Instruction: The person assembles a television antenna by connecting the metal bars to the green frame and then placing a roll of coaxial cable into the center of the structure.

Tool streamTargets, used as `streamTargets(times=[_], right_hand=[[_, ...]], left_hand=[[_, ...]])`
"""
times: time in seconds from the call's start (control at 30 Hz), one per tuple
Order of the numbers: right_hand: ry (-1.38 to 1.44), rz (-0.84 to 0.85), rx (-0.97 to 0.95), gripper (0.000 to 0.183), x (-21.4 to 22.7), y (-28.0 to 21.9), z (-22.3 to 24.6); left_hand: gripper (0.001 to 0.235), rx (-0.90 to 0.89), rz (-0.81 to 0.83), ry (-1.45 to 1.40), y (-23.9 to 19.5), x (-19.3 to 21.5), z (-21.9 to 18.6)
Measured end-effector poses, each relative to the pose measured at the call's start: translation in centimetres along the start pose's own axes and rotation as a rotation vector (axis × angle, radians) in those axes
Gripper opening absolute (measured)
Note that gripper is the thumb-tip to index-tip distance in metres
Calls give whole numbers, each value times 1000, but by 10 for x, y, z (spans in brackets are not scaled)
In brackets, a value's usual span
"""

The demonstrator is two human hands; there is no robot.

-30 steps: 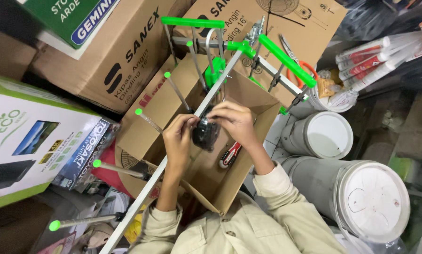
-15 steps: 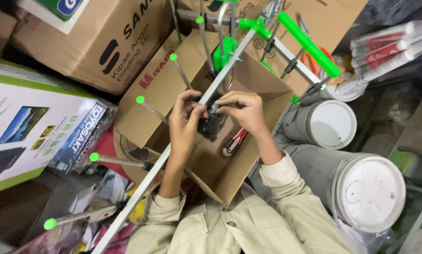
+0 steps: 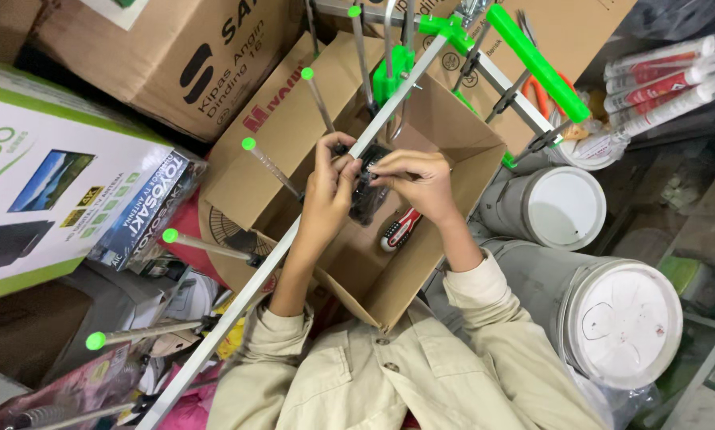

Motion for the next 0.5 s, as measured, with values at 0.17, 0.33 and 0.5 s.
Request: streamTargets(times=[0.17,0.33,0.5], right_hand=[[32,34,-9,20,-6,2,1],[20,36,10,18,-6,2,0],[40,18,-43,17,-5,2,-4]], left_hand=[[26,-85,-2,-28,1,-1,-5],[25,-30,12,-9,1,-2,1],[25,-1,13,39,2,-2,0]])
Point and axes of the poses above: each hand's wrist, its own y-axis towards the middle knuckle, its own x-axis out of the back of the hand, z = x × y, the point moved 7 cm from there along y, towards the middle knuckle, and after that the axes turned 8 degrees about y, right-handed, at the moved point
